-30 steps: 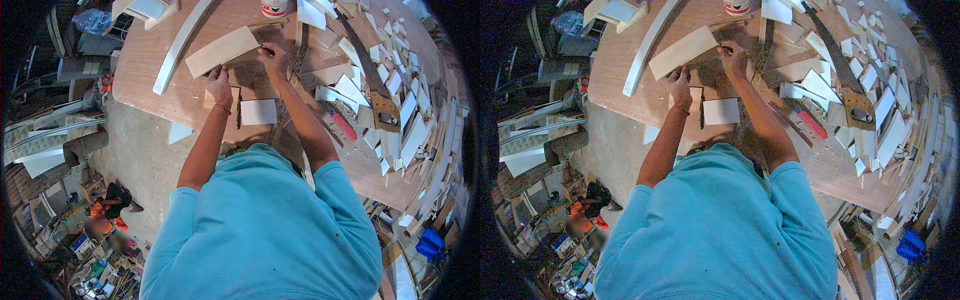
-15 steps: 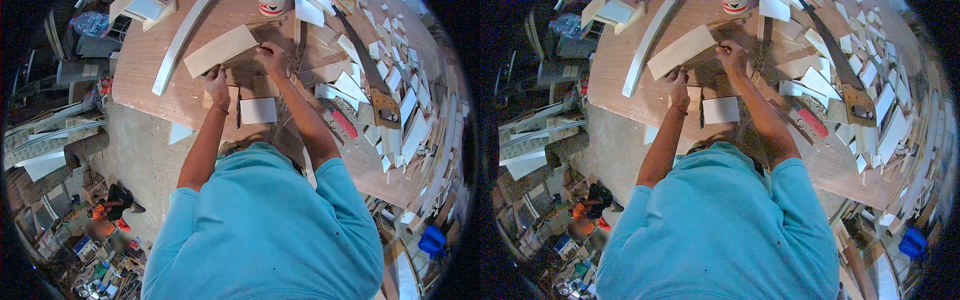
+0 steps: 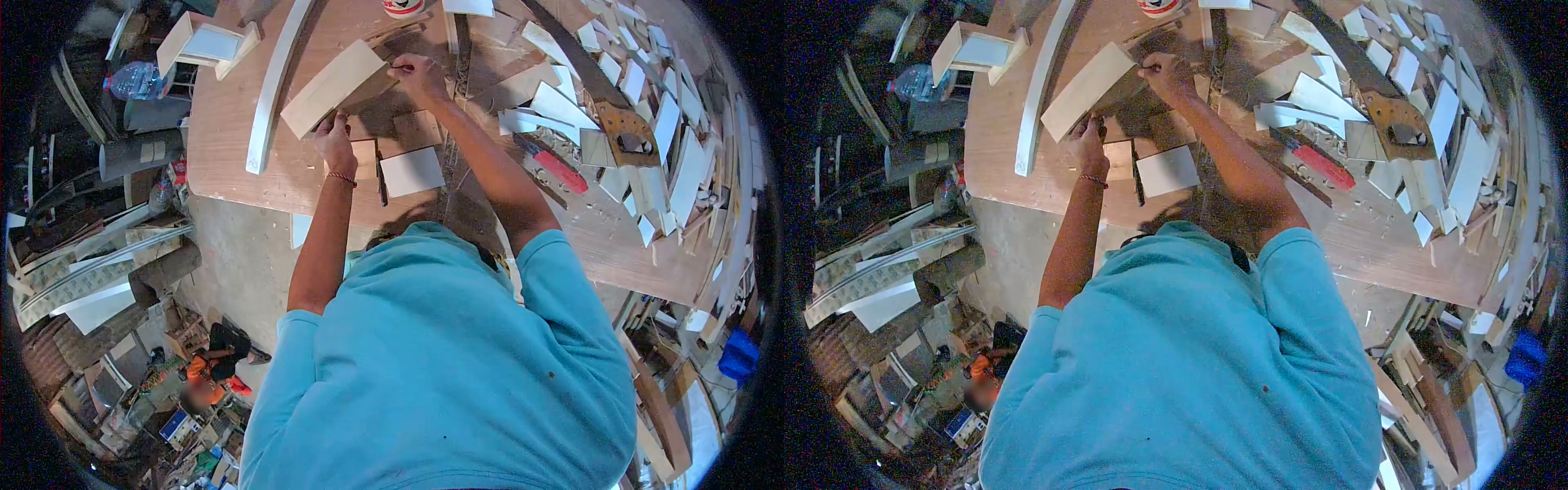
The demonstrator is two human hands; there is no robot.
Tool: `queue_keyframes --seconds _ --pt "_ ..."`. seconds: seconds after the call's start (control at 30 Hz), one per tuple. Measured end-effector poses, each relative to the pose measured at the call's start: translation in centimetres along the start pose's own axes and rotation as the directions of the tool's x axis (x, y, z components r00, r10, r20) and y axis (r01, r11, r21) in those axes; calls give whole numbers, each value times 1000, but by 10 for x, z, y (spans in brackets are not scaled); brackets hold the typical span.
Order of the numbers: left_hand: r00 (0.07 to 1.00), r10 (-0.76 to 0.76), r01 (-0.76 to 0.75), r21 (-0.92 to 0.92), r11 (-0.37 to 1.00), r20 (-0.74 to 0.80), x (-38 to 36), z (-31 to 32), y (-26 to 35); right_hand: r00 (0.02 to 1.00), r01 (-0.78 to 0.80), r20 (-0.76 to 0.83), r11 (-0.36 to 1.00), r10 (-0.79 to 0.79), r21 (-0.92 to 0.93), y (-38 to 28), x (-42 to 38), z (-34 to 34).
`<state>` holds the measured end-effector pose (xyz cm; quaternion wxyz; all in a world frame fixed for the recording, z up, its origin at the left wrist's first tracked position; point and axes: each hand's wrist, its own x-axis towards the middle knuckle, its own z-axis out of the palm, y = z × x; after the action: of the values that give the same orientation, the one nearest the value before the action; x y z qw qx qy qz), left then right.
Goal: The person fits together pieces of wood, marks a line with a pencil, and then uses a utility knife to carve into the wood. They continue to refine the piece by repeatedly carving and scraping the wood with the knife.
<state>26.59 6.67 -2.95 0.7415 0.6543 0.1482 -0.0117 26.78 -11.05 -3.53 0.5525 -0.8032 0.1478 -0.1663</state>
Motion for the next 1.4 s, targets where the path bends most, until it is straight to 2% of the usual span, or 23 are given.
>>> queue_keyframes --seconds 0.07,0.17,0.27,0.33,0.37,0.43,0.47,0.53,0.57,0.63,0.67,0.8,0.97,1.03,1.1,1.17,1.2,1.23,1.27,1.3,1.33,1.37,1.4 --pt "1000 14 -14 17 1000 25 -1 -4 -2 999 -37 5 999 37 -1 -2 -2 -3" --pt "998 -43 42 25 999 50 -8 -4 -2 999 39 22 998 -38 -39 4 -8 -14" --pt "989 -71 74 -22 997 130 -20 -8 2 998 -36 44 999 38 -40 0 -23 -32" --pt "941 -58 63 -6 998 332 -29 -11 11 988 -113 96 992 117 -46 9 -32 -40" --pt "938 -50 58 -16 998 344 -33 -11 16 990 -105 84 993 109 -52 13 -37 -44" --pt "876 -141 160 -3 987 461 -41 -12 24 966 -242 107 969 236 46 12 -50 -56" --pt "844 -202 204 50 978 496 -44 -14 29 968 -237 91 971 233 40 11 -57 -61" --pt "804 -229 241 51 969 549 -44 -16 30 914 -406 108 868 392 287 6 -72 -70" --pt "770 -259 278 60 959 584 -46 -17 30 913 -406 89 869 397 284 4 -81 -75" --pt "728 -277 308 61 949 627 -51 -15 32 915 -387 61 827 398 408 -10 -99 -89" --pt "699 -290 331 64 941 654 -54 -14 34 929 -360 68 847 364 392 -14 -107 -96" --pt "643 -321 383 71 921 696 -68 -10 39 921 -353 34 799 387 487 -21 -135 -110" --pt "596 -391 389 175 905 701 -81 -12 30 908 -348 -52 818 415 458 -41 -172 -119" --pt "591 -376 369 175 913 714 -83 -13 23 896 -412 65 772 439 484 -33 -185 -125" --pt "593 -344 329 171 929 728 -86 -13 26 899 -416 90 768 429 487 -30 -194 -129" --pt "600 -352 359 152 921 718 -95 -9 32 905 -408 109 771 410 489 -29 -198 -132" --pt "605 -343 360 138 923 718 -100 -7 35 901 -400 67 759 429 514 -34 -200 -132" --pt "614 -201 208 89 974 763 -106 -6 38 894 -391 28 746 448 539 -38 -201 -133" --pt "603 -57 51 33 998 796 -113 -5 40 869 -446 48 737 493 508 -42 -203 -138" --pt "617 -48 51 22 998 785 -122 -4 35 872 -448 62 743 485 498 -38 -204 -141" --pt "634 111 -210 32 977 765 -135 -2 27 831 -518 164 635 531 573 -30 -206 -142" --pt "613 265 -455 59 889 744 -146 -4 20 781 -587 273 511 562 628 -22 -207 -145" --pt "443 302 -725 139 675 844 -161 -7 36 717 -647 271 469 642 601 -39 -206 -148"
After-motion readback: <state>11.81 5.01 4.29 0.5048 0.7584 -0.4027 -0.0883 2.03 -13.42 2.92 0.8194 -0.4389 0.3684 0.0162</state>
